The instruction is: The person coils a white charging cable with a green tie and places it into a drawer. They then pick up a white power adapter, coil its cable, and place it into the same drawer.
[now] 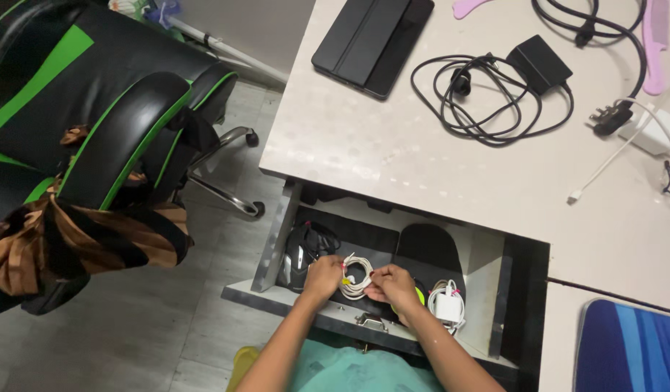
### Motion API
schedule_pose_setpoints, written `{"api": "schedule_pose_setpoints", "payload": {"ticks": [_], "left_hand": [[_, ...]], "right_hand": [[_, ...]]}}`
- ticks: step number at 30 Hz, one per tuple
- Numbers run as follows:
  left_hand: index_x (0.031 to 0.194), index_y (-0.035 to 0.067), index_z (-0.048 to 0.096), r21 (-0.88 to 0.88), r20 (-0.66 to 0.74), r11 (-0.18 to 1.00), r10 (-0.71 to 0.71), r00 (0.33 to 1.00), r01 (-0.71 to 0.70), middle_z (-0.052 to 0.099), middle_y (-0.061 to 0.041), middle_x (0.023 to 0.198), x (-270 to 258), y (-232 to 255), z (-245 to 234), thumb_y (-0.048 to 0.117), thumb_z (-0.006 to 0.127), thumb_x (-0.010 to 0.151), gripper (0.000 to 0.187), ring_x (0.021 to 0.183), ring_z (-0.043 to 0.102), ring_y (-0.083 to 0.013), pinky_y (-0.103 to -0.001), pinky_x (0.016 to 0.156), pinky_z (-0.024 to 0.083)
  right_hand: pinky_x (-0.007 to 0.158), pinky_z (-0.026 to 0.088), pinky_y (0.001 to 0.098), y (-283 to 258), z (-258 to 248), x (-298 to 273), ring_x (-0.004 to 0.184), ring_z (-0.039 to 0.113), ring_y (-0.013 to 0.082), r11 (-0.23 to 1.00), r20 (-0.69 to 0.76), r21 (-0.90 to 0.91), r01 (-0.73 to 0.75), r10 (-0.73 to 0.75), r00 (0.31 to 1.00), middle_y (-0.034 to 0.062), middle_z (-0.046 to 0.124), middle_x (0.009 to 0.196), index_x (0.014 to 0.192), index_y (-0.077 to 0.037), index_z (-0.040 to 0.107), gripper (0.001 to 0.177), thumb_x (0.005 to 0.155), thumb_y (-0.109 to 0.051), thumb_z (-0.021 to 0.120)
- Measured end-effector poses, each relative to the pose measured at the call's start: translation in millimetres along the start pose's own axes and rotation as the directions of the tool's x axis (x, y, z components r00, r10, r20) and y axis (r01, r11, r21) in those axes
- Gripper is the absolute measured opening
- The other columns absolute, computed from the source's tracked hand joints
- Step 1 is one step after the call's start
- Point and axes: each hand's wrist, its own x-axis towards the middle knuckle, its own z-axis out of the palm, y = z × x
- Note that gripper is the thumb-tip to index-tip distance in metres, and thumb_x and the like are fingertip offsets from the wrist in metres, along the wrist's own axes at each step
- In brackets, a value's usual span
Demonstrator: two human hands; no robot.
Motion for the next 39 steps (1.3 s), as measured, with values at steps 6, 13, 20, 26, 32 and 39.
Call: {"api": "schedule_pose_setpoints", "payload": {"ticks": [6,13,20,26,32,39], "left_hand": [[0.096,0.006,0.080,0.043,0.058,0.998,-0.043,0.997,0.041,0.074,-0.024,0.097,1.8,-6.5,0.8,0.024,0.056,0.081,0.034,0.097,0.071,-0.0381,-0.045,0.084,0.054],[0.104,0.009,0.077,0.053,0.082,0.985,0.160,0.984,-0.165,0.075,-0.021,0.097,8.7,-15.2,11.3,0.008,0.060,0.083,0.027,0.095,0.075,-0.0347,-0.043,0.083,0.055],[0.112,0.012,0.077,0.272,0.264,0.915,0.227,0.938,-0.298,0.070,-0.023,0.104,10.6,8.1,2.9,0.000,0.064,0.083,0.034,0.103,0.070,-0.0378,-0.045,0.090,0.054],[0.114,0.009,0.075,0.264,0.221,0.916,0.249,0.943,-0.303,0.071,-0.023,0.105,12.0,25.8,-7.8,0.003,0.069,0.085,0.031,0.105,0.068,-0.0384,-0.044,0.091,0.054],[0.126,0.006,0.070,0.207,0.135,0.913,0.330,0.934,-0.352,0.071,-0.025,0.108,8.4,20.6,1.7,-0.006,0.062,0.079,0.049,0.105,0.070,-0.0381,-0.043,0.092,0.054],[0.137,0.008,0.058,0.105,0.263,0.987,0.090,0.961,-0.122,0.073,-0.022,0.111,7.6,14.0,-5.0,0.021,0.071,0.086,0.055,0.105,0.071,-0.0339,-0.041,0.094,0.055]], "right_hand": [[0.073,0.065,0.0328,3.7,-4.3,4.4,0.080,0.076,0.0231,0.997,0.006,0.071,-0.031,0.030,1.000,0.0170,0.074,0.094,0.111,0.004,0.062,0.022,0.098,-0.012,0.056],[0.060,0.064,0.0313,-1.9,-10.6,-15.7,0.066,0.075,0.0214,0.990,0.111,-0.132,-0.048,0.063,0.992,0.0152,0.075,0.081,0.099,0.008,0.070,0.023,0.094,-0.014,0.069],[0.052,0.057,0.0320,-22.8,-11.9,-36.0,0.060,0.070,0.0191,0.849,0.032,-0.506,0.151,-0.156,0.987,0.0153,0.073,0.076,0.100,0.005,0.067,0.033,0.081,-0.015,0.085],[0.068,0.059,0.0293,-34.6,-6.6,-37.4,0.082,0.071,0.0106,0.924,0.175,-0.278,0.263,-0.221,0.960,0.0053,0.074,0.095,0.121,-0.007,0.059,0.043,0.083,-0.014,0.076],[0.072,0.063,0.0273,-6.8,-4.6,-14.3,0.077,0.073,0.0152,0.992,0.221,-0.076,0.103,-0.084,0.972,0.0115,0.072,0.090,0.120,0.001,0.060,0.028,0.094,-0.010,0.065],[0.071,0.061,0.0279,7.4,-11.8,5.6,0.076,0.070,0.0148,0.996,0.188,-0.055,0.071,-0.059,0.980,0.0096,0.071,0.090,0.114,0.003,0.064,0.020,0.095,-0.005,0.065]]}}
